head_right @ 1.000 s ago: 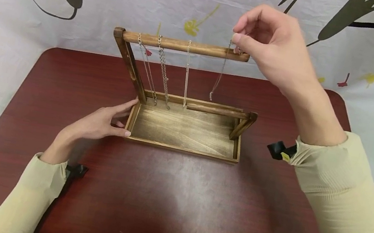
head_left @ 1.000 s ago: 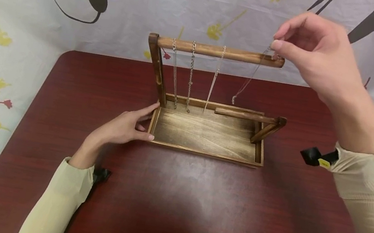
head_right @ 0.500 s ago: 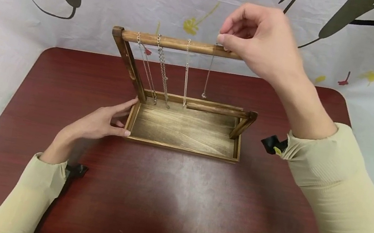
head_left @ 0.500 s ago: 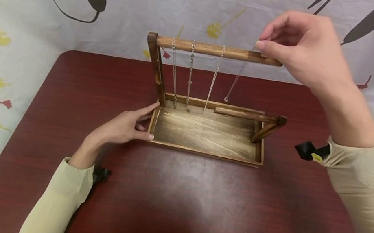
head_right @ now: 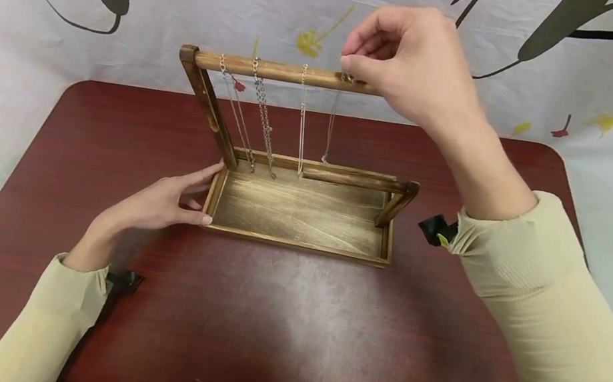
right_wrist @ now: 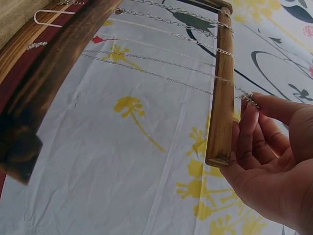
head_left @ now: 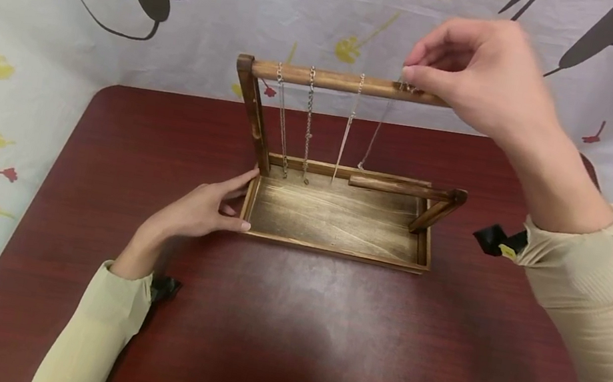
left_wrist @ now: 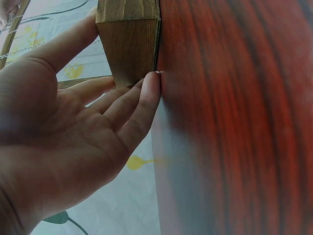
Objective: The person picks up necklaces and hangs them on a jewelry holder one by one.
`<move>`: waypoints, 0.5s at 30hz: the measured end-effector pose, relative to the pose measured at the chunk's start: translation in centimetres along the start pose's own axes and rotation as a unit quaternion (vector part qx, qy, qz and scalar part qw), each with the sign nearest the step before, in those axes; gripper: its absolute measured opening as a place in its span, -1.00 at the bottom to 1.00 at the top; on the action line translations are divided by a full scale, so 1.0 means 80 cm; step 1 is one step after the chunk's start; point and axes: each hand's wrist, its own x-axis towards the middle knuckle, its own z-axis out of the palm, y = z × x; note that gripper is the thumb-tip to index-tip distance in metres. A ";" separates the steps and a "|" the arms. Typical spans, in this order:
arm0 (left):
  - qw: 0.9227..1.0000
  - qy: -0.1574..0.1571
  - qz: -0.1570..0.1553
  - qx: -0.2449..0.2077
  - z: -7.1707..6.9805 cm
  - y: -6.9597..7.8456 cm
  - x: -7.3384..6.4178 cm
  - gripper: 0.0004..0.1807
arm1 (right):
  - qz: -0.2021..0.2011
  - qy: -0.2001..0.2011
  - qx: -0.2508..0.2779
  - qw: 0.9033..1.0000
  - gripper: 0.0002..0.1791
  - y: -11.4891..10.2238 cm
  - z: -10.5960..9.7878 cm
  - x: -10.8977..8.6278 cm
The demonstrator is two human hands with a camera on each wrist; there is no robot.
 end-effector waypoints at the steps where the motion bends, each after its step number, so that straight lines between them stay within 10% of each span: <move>1: 1.000 0.000 0.000 -0.001 0.000 0.000 0.000 0.06 | 0.001 0.000 -0.005 1.000 -0.91 -0.001 0.001 0.000; 15: 1.000 -0.003 0.000 -0.003 0.000 0.000 -0.002 0.06 | -0.019 0.018 -0.092 0.995 -0.97 -0.007 0.010 0.000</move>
